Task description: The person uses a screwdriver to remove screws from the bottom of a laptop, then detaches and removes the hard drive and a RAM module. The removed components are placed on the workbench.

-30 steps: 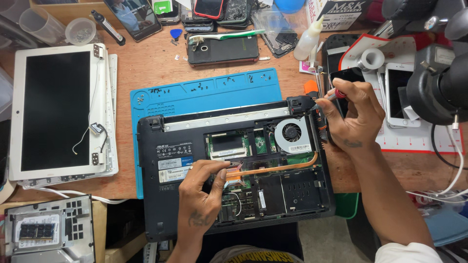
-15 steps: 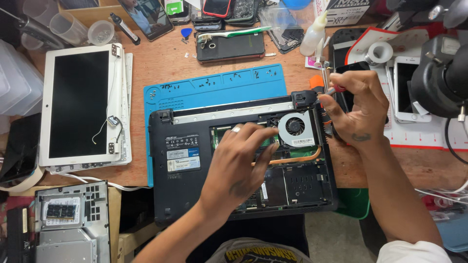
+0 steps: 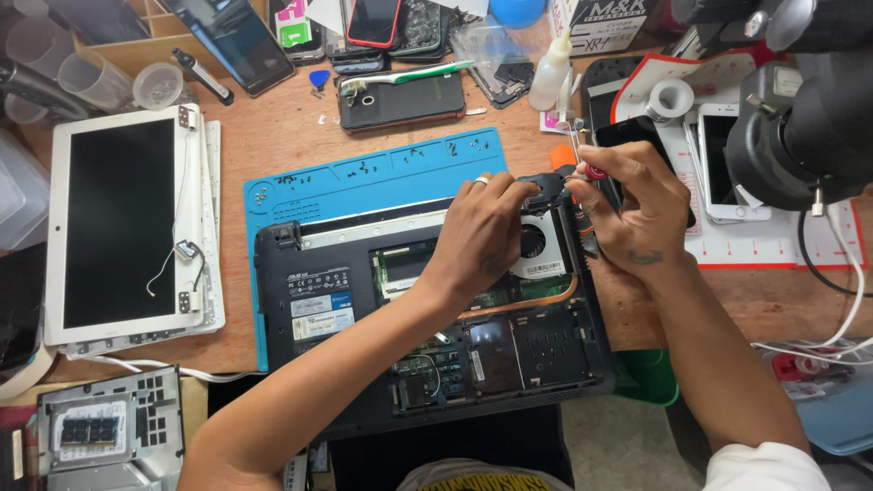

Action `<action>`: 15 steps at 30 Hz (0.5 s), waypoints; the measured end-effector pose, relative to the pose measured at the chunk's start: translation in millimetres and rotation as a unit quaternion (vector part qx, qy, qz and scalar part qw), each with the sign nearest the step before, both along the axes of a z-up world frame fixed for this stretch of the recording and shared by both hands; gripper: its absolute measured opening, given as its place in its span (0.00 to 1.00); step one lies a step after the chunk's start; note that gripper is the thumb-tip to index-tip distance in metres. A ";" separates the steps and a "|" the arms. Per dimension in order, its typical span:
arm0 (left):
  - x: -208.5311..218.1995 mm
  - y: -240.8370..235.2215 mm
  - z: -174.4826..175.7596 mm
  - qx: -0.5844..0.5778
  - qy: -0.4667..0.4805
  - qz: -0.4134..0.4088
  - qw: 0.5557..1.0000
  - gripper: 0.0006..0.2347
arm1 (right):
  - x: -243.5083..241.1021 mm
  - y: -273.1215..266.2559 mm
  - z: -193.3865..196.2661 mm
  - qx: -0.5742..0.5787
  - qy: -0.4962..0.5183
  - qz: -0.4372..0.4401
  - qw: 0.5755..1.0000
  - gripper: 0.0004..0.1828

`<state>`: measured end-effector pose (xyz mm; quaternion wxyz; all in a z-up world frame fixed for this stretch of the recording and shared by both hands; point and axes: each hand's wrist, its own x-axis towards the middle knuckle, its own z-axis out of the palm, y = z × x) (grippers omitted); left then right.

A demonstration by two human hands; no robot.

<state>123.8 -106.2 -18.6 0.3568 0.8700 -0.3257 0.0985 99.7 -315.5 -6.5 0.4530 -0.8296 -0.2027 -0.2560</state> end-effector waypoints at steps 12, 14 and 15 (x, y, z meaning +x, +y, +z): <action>2.9 -4.0 -12.6 -0.022 0.053 0.012 0.998 0.09 | -1.4 -10.4 -14.5 0.091 -0.013 0.015 0.996 0.17; 4.5 -5.9 -12.0 -0.033 0.060 0.022 0.997 0.08 | -1.4 -12.1 -18.6 0.138 -0.013 0.008 0.990 0.17; 4.9 -5.2 -11.6 -0.041 0.062 0.020 0.997 0.08 | -1.1 -13.6 -20.7 0.163 -0.009 0.002 0.987 0.17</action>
